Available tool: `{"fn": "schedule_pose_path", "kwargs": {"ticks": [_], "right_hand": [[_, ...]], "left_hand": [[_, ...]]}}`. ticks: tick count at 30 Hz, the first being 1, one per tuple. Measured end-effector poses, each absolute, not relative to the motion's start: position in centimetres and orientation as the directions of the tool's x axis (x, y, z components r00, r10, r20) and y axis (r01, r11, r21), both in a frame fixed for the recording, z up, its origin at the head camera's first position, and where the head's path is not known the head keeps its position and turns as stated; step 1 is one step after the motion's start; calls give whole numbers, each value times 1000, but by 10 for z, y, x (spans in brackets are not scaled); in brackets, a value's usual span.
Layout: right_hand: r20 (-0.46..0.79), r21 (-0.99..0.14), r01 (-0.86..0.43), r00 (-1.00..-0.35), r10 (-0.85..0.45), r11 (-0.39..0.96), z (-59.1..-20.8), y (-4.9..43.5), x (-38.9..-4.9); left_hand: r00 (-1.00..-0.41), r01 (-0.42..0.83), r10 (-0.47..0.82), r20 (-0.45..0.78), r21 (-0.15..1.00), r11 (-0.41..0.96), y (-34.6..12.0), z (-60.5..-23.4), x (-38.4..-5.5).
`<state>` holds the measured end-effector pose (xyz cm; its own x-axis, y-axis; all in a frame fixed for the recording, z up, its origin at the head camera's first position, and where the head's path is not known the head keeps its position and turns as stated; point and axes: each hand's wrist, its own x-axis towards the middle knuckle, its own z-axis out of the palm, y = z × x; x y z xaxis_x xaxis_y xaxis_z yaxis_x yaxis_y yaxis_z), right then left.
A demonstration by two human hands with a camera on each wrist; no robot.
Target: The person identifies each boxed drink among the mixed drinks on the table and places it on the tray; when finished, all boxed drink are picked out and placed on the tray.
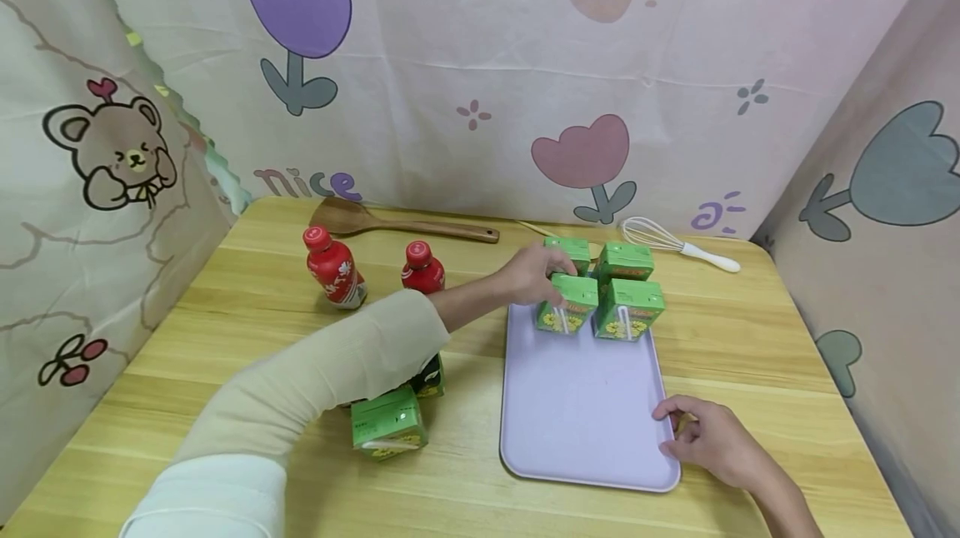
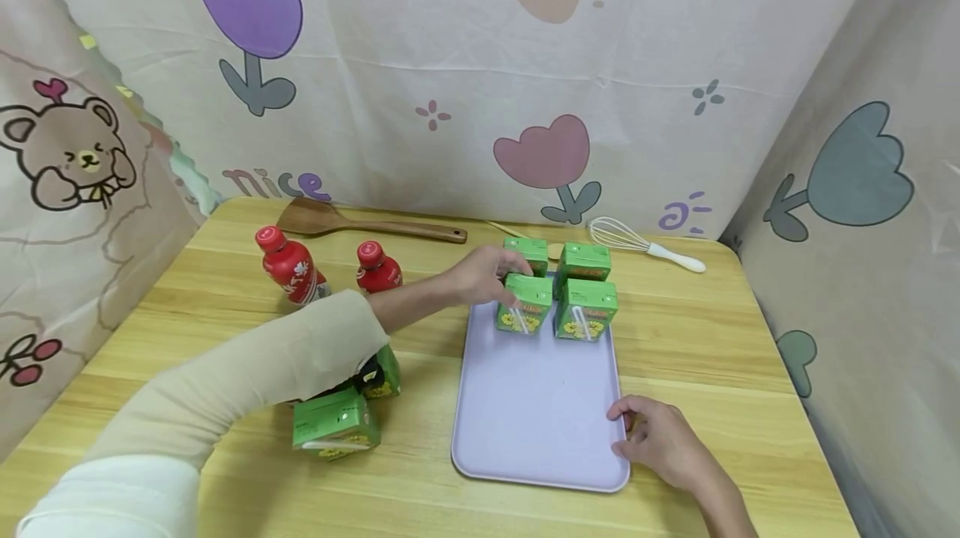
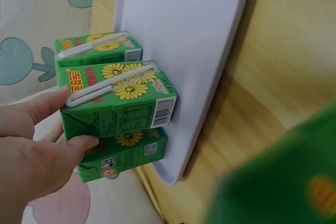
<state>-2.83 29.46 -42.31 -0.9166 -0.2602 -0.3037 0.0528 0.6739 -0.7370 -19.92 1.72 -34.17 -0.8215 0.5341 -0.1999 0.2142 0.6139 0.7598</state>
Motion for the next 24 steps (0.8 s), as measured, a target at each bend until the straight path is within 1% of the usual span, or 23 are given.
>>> {"fn": "schedule_pose_path", "kwargs": {"ticks": [2,8,13,16,20,24], "right_hand": [[-296,-739,41,-916,-269,673,-423,295,-28],[-314,-728,62,-915,-253,682,-423,294,-31],[-317,-727,65,-915,-249,684,-423,294,-30],[-309,-730,57,-916,-255,681,-423,294,-29],[-301,-730,47,-918,-260,682,-424,293,-30],[-311,-722,59,-918,-247,690,-423,293,-31]], "left_hand": [[-824,201,527,-209,762,616,18,-344,-199],[-836,178,505,-216,764,620,18,-347,-198],[-829,155,502,-246,763,628,18,-345,-197],[-823,121,501,-268,778,617,15,-337,-198],[-830,83,503,-242,837,541,4,-317,-197],[-832,113,523,-187,865,489,-12,-297,-194]]}}
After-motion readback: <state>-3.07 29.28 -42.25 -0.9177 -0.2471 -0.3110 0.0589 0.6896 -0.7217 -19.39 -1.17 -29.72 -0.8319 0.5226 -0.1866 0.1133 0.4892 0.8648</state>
